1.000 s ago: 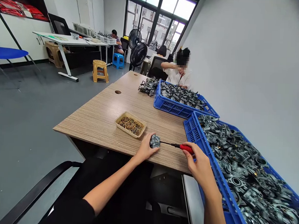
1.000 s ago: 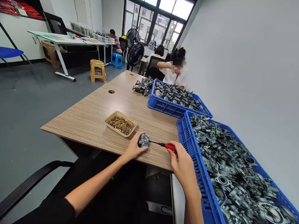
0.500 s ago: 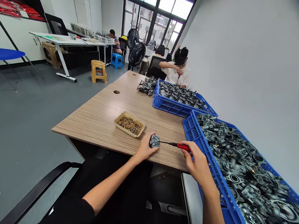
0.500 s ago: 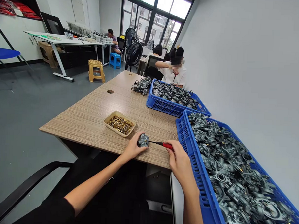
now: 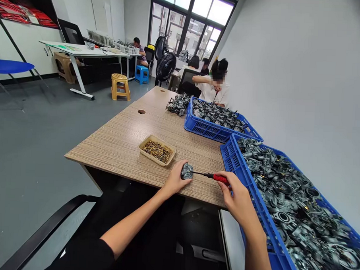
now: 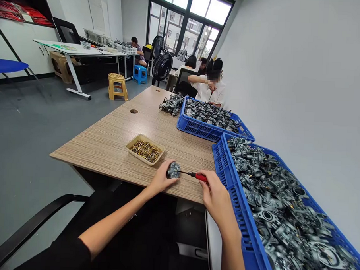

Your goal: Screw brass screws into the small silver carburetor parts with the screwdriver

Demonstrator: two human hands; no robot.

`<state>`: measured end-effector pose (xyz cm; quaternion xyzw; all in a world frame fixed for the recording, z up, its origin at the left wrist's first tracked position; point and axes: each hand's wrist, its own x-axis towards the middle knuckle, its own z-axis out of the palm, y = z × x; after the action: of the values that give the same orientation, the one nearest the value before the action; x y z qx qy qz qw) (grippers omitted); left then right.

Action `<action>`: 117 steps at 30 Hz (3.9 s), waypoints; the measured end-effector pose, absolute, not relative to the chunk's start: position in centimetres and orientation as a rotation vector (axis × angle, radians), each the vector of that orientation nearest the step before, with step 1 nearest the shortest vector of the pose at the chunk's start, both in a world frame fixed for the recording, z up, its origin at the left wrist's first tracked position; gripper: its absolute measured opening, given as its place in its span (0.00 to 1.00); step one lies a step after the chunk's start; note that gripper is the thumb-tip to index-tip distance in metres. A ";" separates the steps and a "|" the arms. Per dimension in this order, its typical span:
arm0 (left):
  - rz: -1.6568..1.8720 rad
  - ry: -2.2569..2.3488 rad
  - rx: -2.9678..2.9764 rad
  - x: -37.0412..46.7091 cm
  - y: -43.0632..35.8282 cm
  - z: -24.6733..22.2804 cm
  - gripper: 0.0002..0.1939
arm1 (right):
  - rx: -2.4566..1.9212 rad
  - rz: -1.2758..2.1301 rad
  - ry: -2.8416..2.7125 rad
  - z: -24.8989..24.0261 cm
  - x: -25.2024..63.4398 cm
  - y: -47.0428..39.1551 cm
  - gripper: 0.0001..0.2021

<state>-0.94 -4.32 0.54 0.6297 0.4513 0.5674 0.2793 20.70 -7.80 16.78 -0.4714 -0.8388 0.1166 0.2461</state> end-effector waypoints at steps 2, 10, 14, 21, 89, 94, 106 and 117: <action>1.517 1.208 1.712 -0.9 -4.4 0.5 0.38 | -1.291 0.296 -2.294 16.9 20.6 -8.0 0.12; 1.502 1.219 1.717 -0.8 -4.5 0.6 0.38 | -1.600 0.270 -2.244 16.9 20.6 -8.4 0.13; 1.510 1.224 1.713 -0.8 -4.4 0.4 0.38 | -1.527 0.436 -2.244 17.0 20.6 -8.4 0.16; 1.506 1.222 1.734 -0.7 -4.4 0.1 0.39 | -1.715 0.235 -2.216 17.2 20.7 -8.4 0.14; 1.526 1.221 1.754 -0.6 -4.2 -0.4 0.39 | -1.661 0.403 -2.227 16.9 20.6 -8.5 0.14; 1.504 1.225 1.782 -0.6 -4.3 -0.2 0.40 | -1.534 0.453 -2.247 17.0 20.8 -8.5 0.13; 1.499 1.222 1.800 -0.6 -4.5 -0.2 0.40 | -1.552 0.414 -2.239 17.3 20.9 -8.5 0.11; 1.490 1.230 1.802 -0.6 -4.6 0.2 0.39 | -1.544 0.472 -2.264 17.4 21.3 -8.5 0.12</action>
<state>-0.62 -4.59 0.19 0.6609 0.4512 0.5463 0.2473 21.30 -8.48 17.45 -0.5463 -0.8009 0.1670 0.1794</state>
